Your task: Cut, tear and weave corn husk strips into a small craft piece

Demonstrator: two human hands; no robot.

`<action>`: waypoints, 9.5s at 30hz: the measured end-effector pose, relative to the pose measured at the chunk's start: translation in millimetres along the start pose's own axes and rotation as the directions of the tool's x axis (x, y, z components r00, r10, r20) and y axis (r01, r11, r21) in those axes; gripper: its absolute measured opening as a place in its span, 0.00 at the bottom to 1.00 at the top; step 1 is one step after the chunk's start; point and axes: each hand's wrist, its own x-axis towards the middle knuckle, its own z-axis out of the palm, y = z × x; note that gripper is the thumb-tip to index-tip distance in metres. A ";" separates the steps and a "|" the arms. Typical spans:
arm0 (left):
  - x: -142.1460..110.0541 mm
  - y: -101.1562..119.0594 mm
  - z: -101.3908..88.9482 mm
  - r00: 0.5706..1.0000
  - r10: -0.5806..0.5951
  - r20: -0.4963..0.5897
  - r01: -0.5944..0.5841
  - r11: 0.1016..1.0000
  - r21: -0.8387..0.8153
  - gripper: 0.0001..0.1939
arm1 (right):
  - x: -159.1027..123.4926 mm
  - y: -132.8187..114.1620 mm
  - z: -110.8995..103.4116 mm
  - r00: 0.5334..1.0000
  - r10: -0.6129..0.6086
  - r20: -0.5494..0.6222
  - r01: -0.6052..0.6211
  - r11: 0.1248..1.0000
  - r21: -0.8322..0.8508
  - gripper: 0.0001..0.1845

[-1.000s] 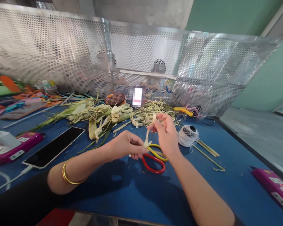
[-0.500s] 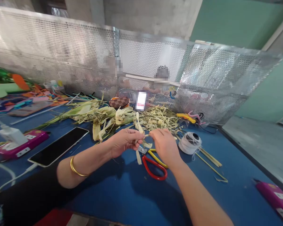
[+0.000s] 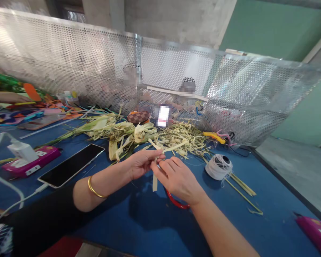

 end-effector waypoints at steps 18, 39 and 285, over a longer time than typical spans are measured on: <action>-4.7 5.8 4.3 1.000 -0.010 0.002 0.010 1.000 -0.016 0.03 | -2.4 -16.7 9.6 0.955 0.244 -0.167 -0.209 0.957 0.202 0.07; -1.7 5.1 1.2 0.997 0.073 0.040 -0.074 0.997 0.035 0.06 | -8.6 5.3 9.1 0.481 0.859 0.173 -0.627 0.200 0.753 0.11; -10.1 -11.1 9.0 0.985 0.054 0.166 -0.119 0.901 0.417 0.12 | -7.6 14.2 -3.8 0.443 0.879 0.179 -0.794 0.291 0.534 0.15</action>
